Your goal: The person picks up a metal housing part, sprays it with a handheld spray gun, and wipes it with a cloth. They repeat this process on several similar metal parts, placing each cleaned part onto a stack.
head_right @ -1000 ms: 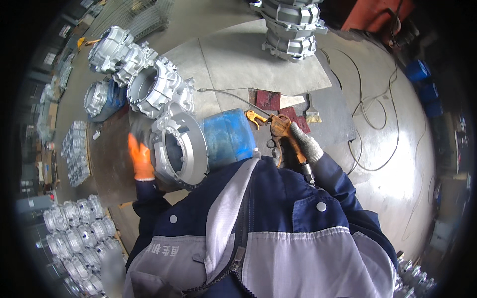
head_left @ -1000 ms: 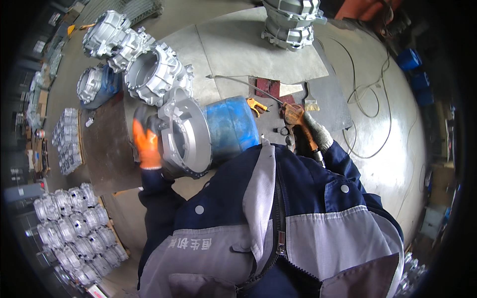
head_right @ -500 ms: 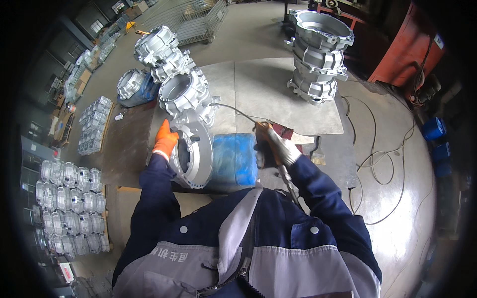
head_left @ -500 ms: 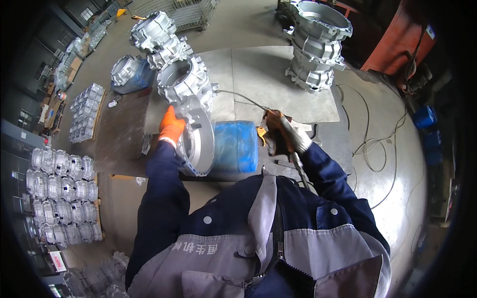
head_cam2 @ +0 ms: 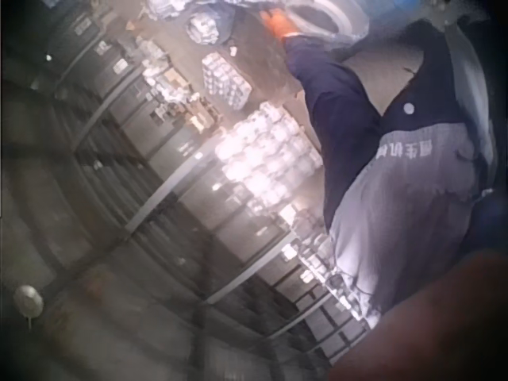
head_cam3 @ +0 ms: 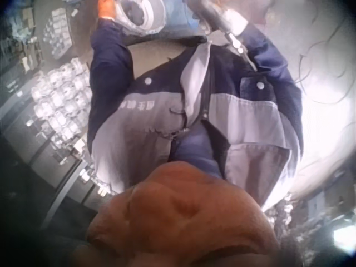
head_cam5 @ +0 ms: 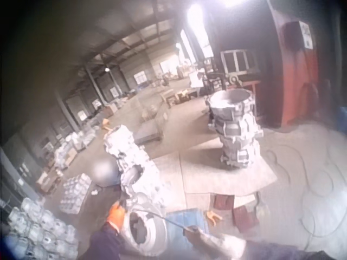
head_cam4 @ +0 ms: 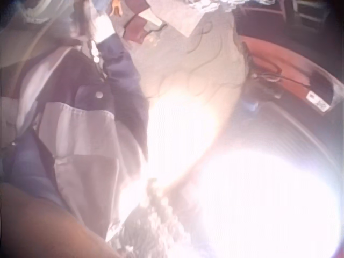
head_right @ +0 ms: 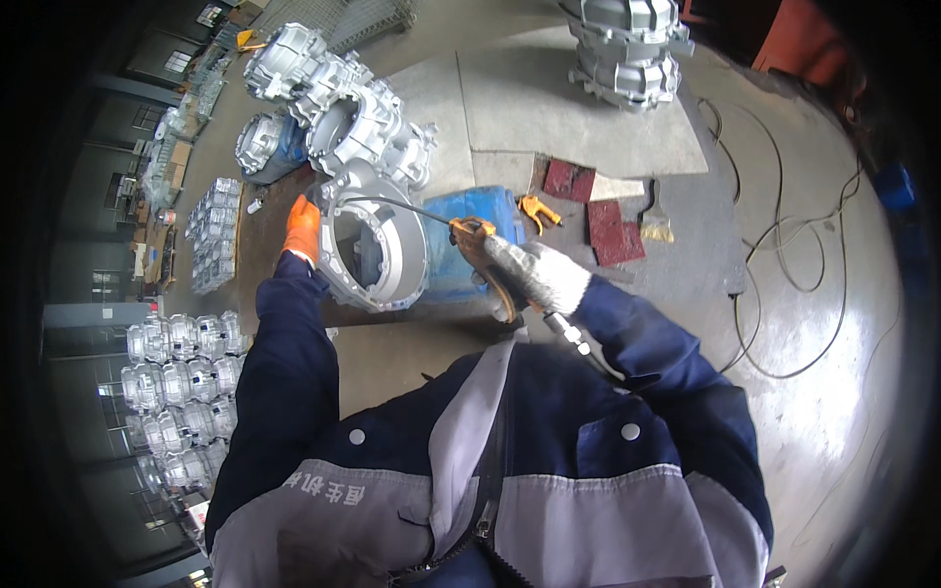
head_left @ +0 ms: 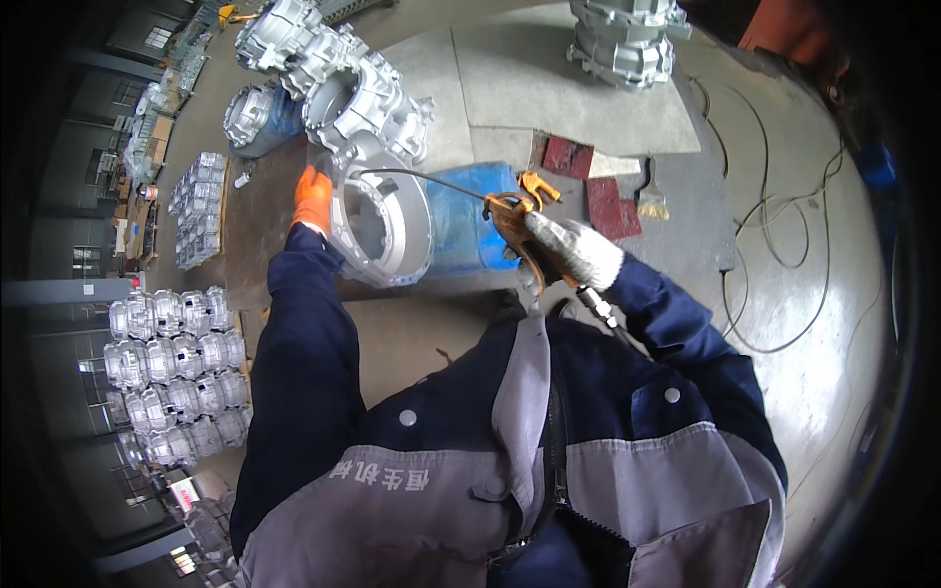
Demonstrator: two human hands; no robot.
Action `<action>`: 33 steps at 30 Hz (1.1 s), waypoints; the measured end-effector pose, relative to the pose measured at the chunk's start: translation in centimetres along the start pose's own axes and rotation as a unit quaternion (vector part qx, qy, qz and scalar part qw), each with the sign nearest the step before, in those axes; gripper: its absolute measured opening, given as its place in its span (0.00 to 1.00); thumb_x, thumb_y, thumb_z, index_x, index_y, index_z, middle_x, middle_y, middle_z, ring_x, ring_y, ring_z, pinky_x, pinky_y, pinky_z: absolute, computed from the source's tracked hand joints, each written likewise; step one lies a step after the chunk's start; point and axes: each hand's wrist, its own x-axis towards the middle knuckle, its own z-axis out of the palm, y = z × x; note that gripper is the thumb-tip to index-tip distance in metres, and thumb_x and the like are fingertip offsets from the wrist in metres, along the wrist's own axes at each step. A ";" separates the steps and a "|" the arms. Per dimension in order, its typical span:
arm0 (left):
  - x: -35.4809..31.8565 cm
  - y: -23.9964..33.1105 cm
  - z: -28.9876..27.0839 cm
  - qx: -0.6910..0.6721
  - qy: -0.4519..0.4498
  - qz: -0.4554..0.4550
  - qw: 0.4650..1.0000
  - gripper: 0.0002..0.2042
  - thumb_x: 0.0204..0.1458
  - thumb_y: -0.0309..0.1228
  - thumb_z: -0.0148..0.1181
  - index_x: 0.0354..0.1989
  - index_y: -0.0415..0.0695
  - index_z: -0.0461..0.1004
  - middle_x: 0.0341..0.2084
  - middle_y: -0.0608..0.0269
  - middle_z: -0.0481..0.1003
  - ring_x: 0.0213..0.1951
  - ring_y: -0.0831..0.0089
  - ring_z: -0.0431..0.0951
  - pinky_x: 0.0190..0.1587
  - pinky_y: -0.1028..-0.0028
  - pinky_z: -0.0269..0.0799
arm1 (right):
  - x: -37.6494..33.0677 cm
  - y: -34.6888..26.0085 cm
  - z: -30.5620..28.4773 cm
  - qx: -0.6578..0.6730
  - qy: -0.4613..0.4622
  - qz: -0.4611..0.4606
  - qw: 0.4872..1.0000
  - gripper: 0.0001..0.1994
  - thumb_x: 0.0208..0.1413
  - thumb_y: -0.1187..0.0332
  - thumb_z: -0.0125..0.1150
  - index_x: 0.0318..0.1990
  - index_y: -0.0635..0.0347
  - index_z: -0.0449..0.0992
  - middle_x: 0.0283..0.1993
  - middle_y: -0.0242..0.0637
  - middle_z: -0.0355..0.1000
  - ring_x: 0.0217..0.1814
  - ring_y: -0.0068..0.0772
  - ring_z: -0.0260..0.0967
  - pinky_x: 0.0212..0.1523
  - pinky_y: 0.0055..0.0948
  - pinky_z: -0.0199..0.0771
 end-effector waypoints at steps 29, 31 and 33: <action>-2.8 4.3 -3.2 -0.050 -0.111 0.008 0.992 0.24 0.54 0.47 0.51 0.48 0.38 0.68 0.40 0.46 0.75 0.43 0.51 0.73 0.45 0.65 0.66 | -0.9 4.5 -2.2 0.062 -0.056 0.107 0.991 0.26 0.57 0.46 0.51 0.46 0.64 0.71 0.35 0.42 0.75 0.27 0.26 0.76 0.24 0.22 0.79; -2.8 4.0 -3.1 -0.062 -0.105 0.021 0.992 0.24 0.54 0.48 0.51 0.48 0.38 0.68 0.40 0.45 0.74 0.44 0.50 0.73 0.45 0.65 0.66 | -0.6 4.4 -1.9 0.065 -0.059 0.114 0.990 0.26 0.57 0.46 0.52 0.44 0.64 0.72 0.34 0.41 0.76 0.27 0.25 0.76 0.24 0.22 0.79; -2.7 4.1 -3.1 -0.058 -0.102 0.030 0.993 0.25 0.54 0.49 0.52 0.48 0.38 0.68 0.40 0.47 0.75 0.43 0.53 0.73 0.46 0.66 0.65 | -0.3 4.1 -1.5 0.038 -0.047 0.135 0.989 0.26 0.56 0.45 0.52 0.42 0.65 0.73 0.33 0.40 0.76 0.26 0.24 0.75 0.23 0.20 0.77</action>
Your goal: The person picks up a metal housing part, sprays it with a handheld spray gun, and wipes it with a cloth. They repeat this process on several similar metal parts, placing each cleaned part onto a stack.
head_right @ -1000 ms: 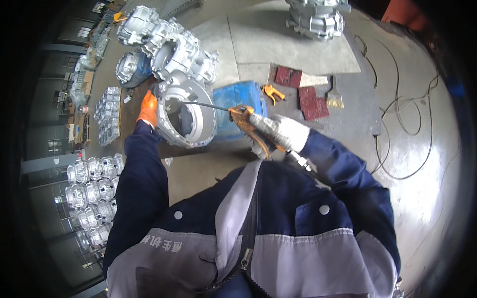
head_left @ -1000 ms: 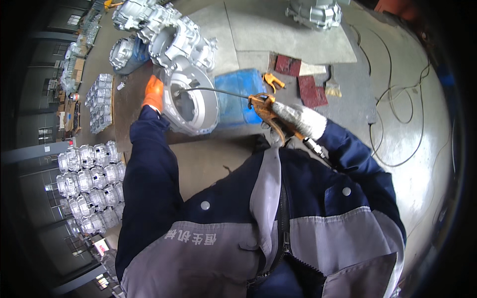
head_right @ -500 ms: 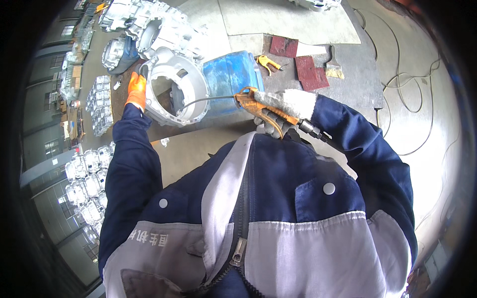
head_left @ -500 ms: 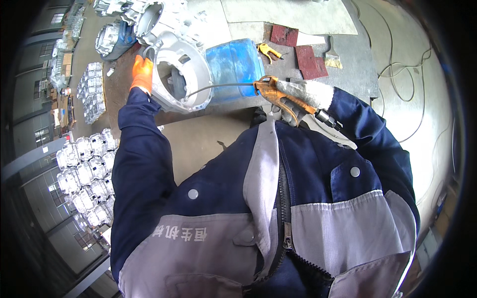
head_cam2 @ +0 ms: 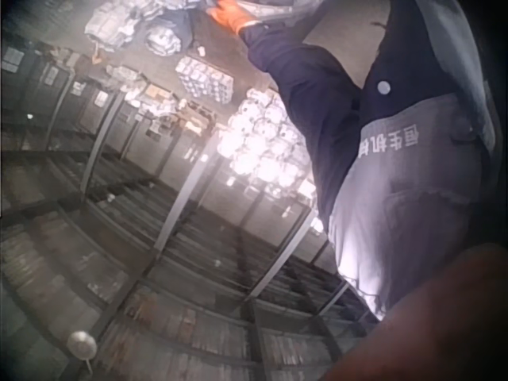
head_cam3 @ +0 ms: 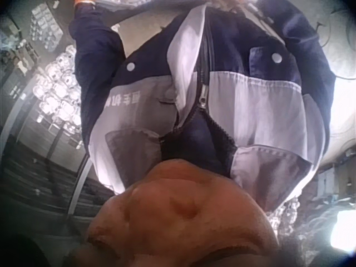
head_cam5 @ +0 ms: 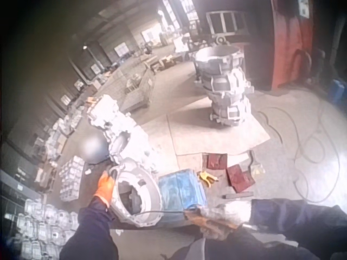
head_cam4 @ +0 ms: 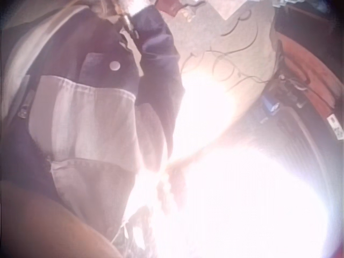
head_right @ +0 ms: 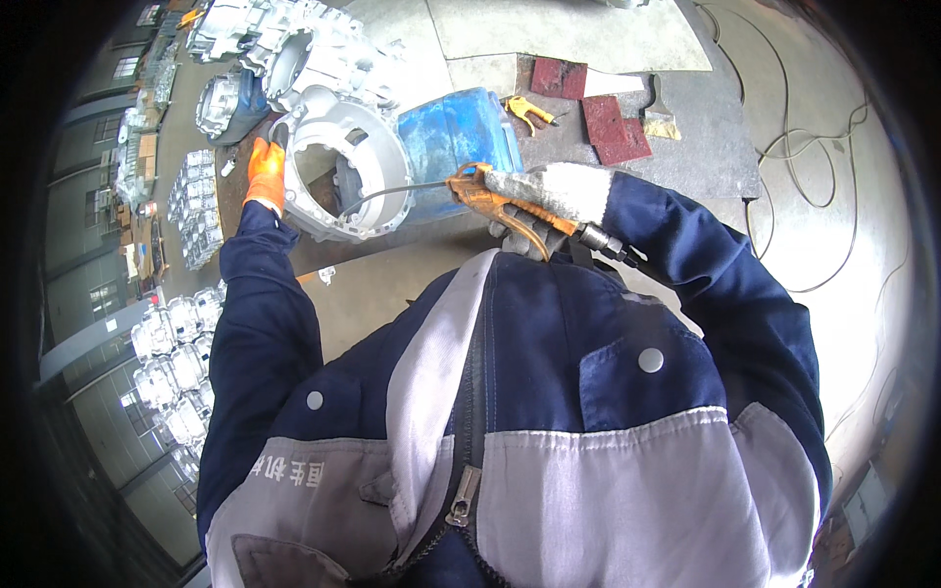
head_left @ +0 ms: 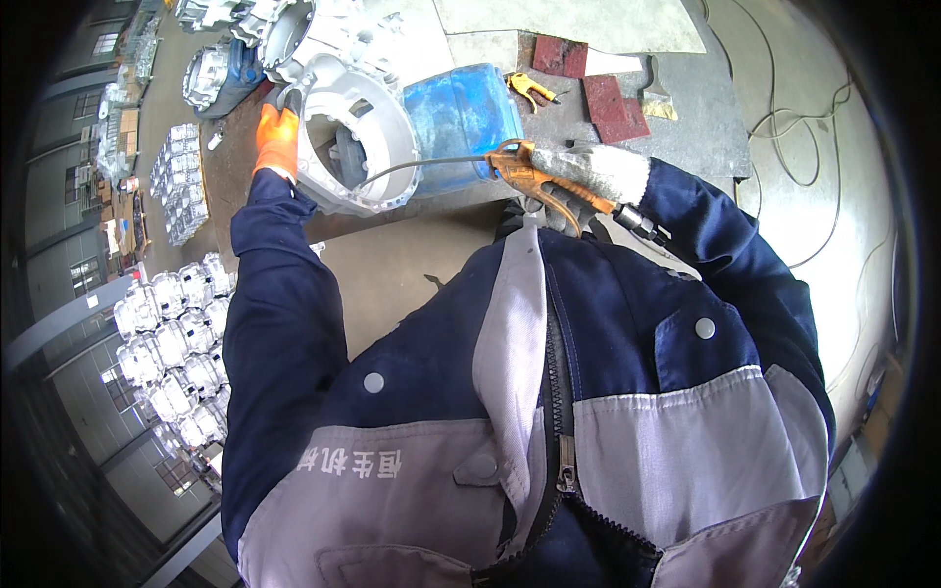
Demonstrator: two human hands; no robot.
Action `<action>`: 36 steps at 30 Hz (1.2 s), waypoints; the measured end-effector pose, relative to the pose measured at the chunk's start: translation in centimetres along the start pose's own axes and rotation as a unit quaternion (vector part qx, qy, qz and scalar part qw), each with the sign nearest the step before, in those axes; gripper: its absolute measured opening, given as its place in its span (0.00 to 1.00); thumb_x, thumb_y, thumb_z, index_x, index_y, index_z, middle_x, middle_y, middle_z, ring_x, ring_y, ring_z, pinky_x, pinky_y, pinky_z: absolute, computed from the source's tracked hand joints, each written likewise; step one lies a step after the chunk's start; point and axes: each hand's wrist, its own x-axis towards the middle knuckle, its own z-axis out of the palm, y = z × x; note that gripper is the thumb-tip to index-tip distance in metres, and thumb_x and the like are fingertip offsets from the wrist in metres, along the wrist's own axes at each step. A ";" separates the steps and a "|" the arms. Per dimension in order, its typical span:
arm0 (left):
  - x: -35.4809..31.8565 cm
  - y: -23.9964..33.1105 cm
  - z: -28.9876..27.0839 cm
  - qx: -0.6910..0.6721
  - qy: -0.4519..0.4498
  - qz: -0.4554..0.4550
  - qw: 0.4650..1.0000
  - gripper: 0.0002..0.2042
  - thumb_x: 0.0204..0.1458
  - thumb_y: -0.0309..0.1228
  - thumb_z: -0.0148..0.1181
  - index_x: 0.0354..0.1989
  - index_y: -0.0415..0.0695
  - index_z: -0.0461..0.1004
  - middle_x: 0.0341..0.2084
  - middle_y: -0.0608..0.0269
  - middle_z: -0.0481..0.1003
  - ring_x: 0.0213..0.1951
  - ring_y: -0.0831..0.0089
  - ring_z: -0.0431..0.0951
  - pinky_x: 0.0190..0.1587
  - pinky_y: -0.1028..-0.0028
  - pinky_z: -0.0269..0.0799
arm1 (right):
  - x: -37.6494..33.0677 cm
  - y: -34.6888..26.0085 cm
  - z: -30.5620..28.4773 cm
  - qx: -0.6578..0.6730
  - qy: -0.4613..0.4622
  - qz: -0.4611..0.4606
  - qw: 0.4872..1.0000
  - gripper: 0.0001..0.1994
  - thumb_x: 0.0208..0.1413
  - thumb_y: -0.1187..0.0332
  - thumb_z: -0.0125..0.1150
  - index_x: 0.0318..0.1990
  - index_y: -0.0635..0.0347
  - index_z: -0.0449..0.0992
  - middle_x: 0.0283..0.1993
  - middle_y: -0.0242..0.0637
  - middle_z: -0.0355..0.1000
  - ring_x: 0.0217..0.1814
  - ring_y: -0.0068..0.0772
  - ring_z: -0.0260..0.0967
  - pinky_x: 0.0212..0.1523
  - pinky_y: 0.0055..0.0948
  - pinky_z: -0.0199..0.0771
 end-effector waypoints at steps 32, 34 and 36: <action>-0.9 3.2 -0.2 -0.064 -0.008 0.010 0.998 0.22 0.53 0.42 0.56 0.52 0.41 0.68 0.41 0.57 0.75 0.43 0.67 0.72 0.46 0.71 0.66 | 1.4 3.0 0.3 -0.184 0.082 0.019 0.979 0.29 0.56 0.39 0.47 0.33 0.61 0.76 0.24 0.35 0.74 0.22 0.25 0.71 0.23 0.23 0.70; -1.1 3.6 -0.2 -0.053 -0.006 -0.007 0.999 0.22 0.52 0.41 0.57 0.52 0.41 0.68 0.41 0.58 0.75 0.43 0.67 0.72 0.46 0.71 0.66 | 1.7 2.8 0.6 -0.229 0.094 0.071 0.966 0.26 0.60 0.44 0.45 0.35 0.62 0.76 0.22 0.34 0.73 0.21 0.26 0.70 0.21 0.24 0.69; -1.1 4.0 -0.2 -0.058 -0.014 -0.020 0.998 0.23 0.50 0.39 0.60 0.52 0.41 0.67 0.41 0.59 0.75 0.43 0.69 0.72 0.46 0.71 0.66 | 2.2 3.0 0.8 -0.253 0.102 0.081 0.959 0.28 0.60 0.43 0.42 0.34 0.61 0.76 0.20 0.34 0.73 0.21 0.28 0.71 0.23 0.25 0.69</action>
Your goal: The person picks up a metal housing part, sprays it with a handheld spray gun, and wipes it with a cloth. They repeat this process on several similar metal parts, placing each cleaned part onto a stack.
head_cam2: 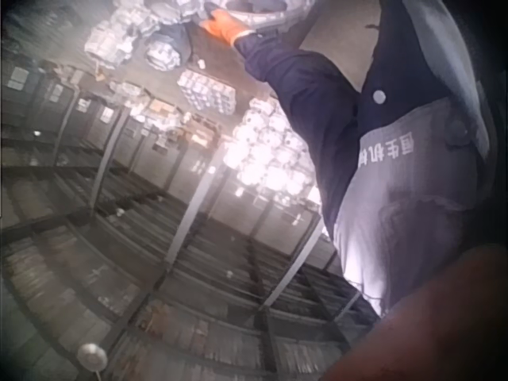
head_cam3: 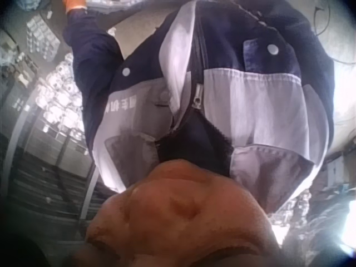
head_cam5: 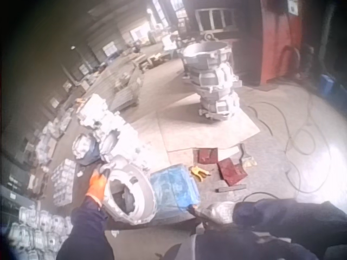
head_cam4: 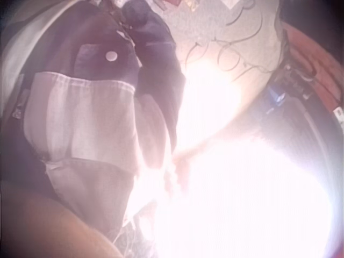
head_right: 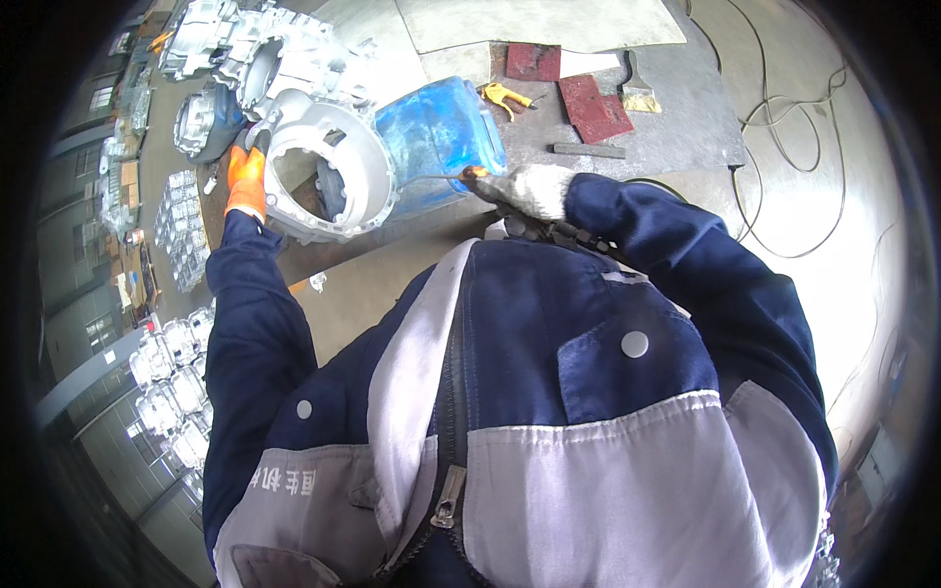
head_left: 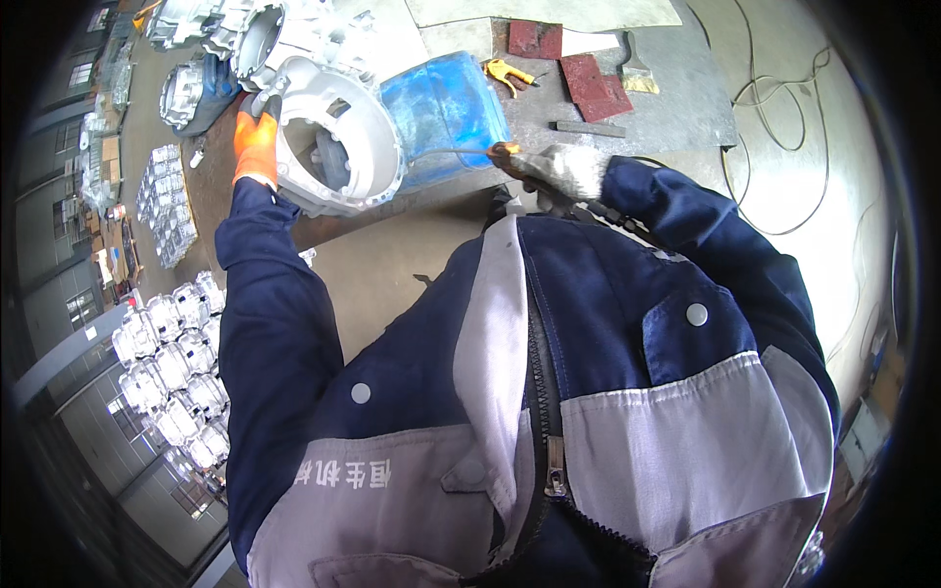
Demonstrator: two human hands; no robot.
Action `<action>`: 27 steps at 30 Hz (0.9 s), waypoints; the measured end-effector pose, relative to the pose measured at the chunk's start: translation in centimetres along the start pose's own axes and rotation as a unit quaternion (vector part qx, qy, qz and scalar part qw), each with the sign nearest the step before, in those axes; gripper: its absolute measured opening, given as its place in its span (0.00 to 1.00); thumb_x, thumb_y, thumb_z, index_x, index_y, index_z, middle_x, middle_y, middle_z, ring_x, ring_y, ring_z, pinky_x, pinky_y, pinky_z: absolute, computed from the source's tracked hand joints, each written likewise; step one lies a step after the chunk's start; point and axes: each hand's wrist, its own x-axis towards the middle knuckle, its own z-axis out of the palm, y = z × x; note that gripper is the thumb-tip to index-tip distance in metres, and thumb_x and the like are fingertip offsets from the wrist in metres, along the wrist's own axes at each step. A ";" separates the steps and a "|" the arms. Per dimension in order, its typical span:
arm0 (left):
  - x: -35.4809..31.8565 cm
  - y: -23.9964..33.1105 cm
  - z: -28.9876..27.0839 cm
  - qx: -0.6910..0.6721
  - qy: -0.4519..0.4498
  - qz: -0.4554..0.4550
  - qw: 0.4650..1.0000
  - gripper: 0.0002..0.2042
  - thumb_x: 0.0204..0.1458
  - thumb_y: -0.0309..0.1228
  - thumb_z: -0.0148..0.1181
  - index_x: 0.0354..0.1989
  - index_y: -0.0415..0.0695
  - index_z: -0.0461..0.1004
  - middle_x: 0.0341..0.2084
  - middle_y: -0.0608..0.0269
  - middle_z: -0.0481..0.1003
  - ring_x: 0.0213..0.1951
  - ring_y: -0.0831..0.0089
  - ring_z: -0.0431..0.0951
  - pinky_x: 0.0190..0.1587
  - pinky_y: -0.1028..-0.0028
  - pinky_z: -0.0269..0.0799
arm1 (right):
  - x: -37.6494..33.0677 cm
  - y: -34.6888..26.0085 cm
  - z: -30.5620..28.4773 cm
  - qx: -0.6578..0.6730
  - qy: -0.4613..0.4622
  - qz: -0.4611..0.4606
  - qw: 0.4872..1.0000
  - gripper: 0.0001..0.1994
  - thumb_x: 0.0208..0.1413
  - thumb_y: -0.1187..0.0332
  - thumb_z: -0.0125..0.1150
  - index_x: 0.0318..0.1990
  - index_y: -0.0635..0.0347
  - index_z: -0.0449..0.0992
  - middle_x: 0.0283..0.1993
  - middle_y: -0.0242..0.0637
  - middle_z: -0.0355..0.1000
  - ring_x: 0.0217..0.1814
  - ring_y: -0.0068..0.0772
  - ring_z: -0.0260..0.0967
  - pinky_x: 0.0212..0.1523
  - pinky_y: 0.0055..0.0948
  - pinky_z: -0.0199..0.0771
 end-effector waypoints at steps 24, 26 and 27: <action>1.7 -6.0 0.4 -0.235 -0.094 0.006 0.967 0.32 0.40 0.17 0.63 0.58 0.40 0.61 0.51 0.57 0.69 0.52 0.68 0.67 0.53 0.73 0.61 | 7.3 0.3 1.0 0.185 0.102 -0.013 0.977 0.34 0.51 0.33 0.45 0.27 0.61 0.72 0.19 0.39 0.70 0.16 0.33 0.67 0.19 0.31 0.67; 1.5 -5.5 0.3 -0.189 -0.089 0.024 0.978 0.33 0.40 0.18 0.64 0.58 0.40 0.61 0.50 0.58 0.69 0.52 0.68 0.68 0.53 0.73 0.61 | 8.0 0.0 0.6 0.198 0.092 -0.026 0.975 0.34 0.51 0.33 0.44 0.27 0.62 0.72 0.19 0.40 0.70 0.16 0.33 0.67 0.19 0.31 0.67; 1.5 -5.3 0.3 -0.189 -0.101 0.063 0.975 0.33 0.40 0.18 0.64 0.58 0.41 0.61 0.50 0.58 0.69 0.51 0.68 0.68 0.53 0.73 0.61 | 8.3 -0.1 0.5 0.204 0.090 -0.035 0.974 0.34 0.52 0.33 0.43 0.27 0.63 0.72 0.19 0.40 0.70 0.15 0.34 0.67 0.19 0.31 0.68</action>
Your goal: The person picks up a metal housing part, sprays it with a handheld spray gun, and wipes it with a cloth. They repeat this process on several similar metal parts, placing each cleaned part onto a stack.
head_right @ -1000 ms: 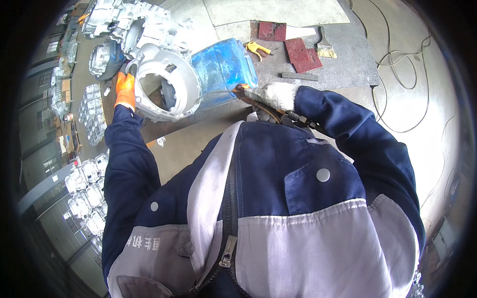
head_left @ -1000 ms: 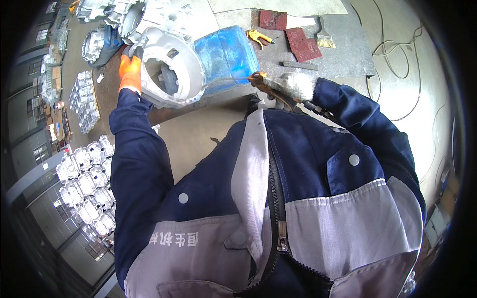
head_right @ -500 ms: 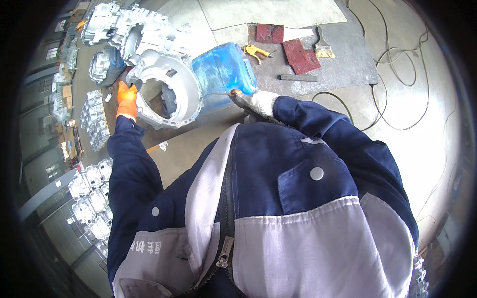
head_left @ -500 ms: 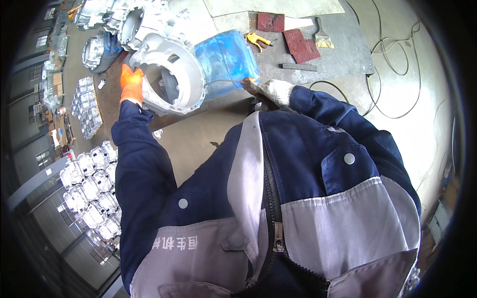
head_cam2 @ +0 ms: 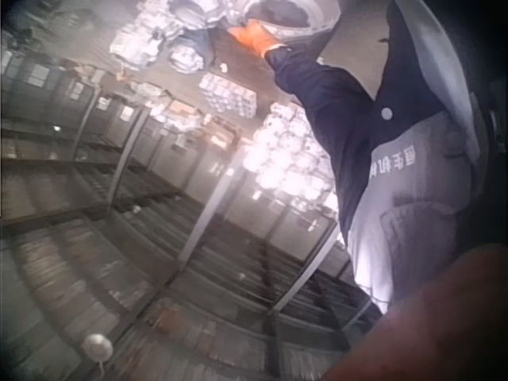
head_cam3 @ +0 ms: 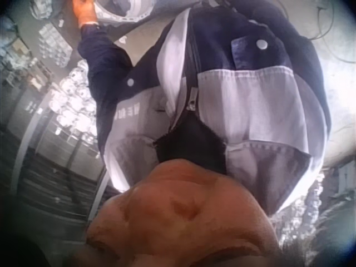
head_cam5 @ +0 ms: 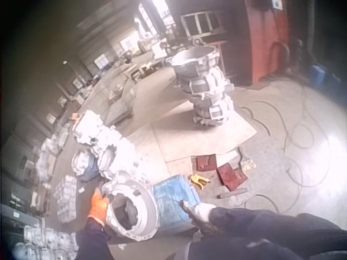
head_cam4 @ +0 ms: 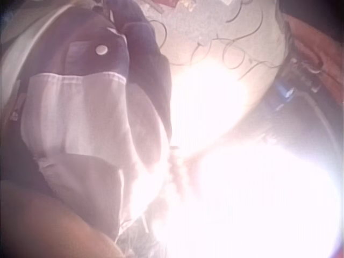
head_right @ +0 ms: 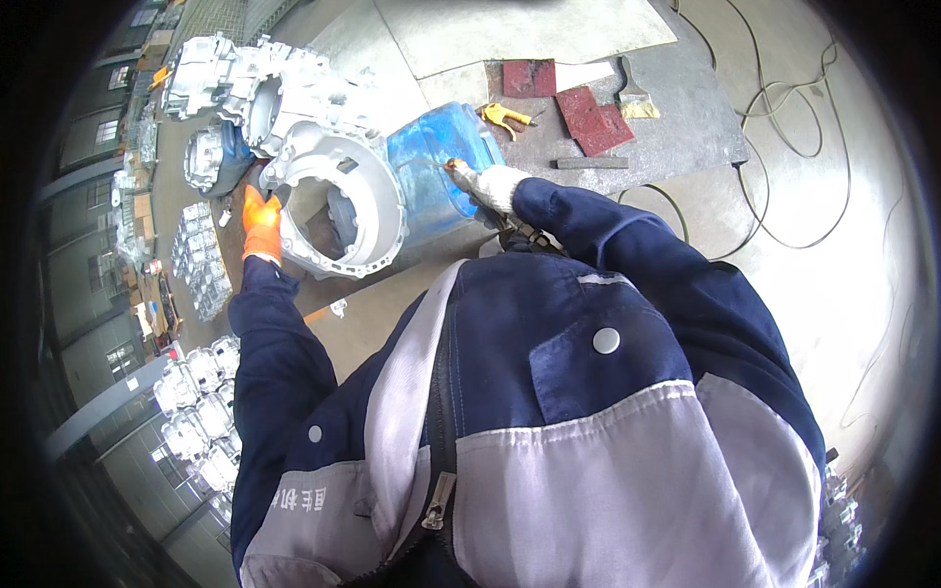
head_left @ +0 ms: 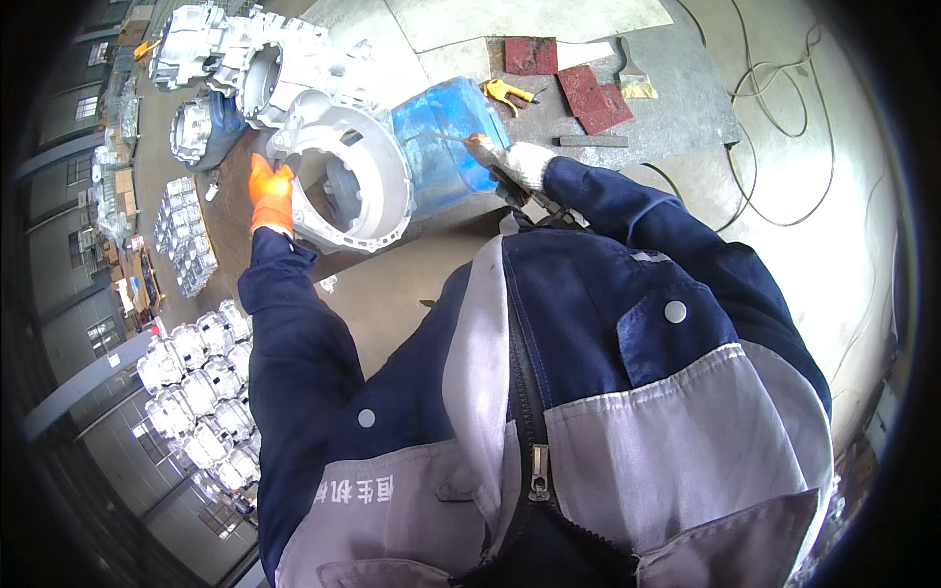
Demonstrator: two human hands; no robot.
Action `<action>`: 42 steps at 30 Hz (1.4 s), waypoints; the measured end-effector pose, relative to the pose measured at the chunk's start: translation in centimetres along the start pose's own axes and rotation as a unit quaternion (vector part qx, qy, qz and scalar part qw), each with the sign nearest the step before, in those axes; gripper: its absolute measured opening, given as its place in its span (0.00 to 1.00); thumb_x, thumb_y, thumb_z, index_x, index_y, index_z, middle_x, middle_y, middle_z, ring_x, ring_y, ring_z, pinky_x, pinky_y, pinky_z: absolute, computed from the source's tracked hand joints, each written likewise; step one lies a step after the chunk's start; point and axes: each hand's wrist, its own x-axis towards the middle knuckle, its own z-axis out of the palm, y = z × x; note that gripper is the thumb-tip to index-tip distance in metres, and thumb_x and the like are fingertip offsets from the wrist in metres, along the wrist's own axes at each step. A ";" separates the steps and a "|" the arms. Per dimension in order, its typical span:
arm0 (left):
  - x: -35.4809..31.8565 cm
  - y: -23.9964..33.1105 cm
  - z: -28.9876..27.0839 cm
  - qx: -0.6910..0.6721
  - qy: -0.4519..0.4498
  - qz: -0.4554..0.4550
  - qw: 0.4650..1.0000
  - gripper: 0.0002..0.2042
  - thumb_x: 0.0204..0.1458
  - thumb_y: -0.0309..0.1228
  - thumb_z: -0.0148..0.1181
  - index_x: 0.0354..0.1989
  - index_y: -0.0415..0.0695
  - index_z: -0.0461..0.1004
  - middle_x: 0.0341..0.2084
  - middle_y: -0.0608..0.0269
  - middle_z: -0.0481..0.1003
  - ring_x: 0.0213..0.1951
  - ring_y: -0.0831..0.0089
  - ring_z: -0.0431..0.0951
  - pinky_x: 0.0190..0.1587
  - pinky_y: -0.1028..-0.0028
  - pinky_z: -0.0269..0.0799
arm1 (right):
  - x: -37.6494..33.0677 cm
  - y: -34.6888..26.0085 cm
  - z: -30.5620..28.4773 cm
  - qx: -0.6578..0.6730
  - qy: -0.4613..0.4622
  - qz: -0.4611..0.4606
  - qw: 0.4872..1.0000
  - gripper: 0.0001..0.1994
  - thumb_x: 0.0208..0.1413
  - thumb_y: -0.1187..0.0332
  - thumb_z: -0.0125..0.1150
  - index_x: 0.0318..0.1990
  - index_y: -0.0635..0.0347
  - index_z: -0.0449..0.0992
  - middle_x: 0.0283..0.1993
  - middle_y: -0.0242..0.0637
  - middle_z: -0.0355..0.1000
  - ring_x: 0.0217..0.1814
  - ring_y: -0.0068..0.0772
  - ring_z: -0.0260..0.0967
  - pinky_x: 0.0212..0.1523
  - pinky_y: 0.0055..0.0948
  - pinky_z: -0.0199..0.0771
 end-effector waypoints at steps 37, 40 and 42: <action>0.1 -0.9 -0.4 -0.021 0.027 -0.064 0.997 0.38 0.40 0.19 0.65 0.62 0.32 0.51 0.55 0.52 0.64 0.57 0.67 0.63 0.57 0.75 0.57 | 5.2 -2.3 -1.2 0.182 -0.014 -0.101 0.978 0.27 0.58 0.42 0.45 0.44 0.60 0.69 0.24 0.37 0.71 0.21 0.29 0.69 0.24 0.27 0.70; 0.1 -2.0 -1.0 0.022 0.047 -0.077 0.996 0.39 0.39 0.17 0.60 0.62 0.27 0.47 0.56 0.49 0.63 0.57 0.66 0.63 0.56 0.76 0.58 | 4.9 -0.7 -2.2 0.088 -0.010 -0.120 0.989 0.26 0.59 0.43 0.43 0.48 0.59 0.69 0.25 0.37 0.71 0.22 0.27 0.69 0.25 0.26 0.69; 0.2 -2.1 -1.0 0.055 0.060 -0.064 0.995 0.37 0.38 0.15 0.57 0.62 0.30 0.51 0.54 0.50 0.65 0.53 0.66 0.67 0.52 0.75 0.62 | 3.0 0.0 -2.7 0.023 -0.018 -0.110 0.993 0.26 0.60 0.44 0.42 0.50 0.59 0.68 0.25 0.36 0.71 0.23 0.27 0.69 0.26 0.25 0.69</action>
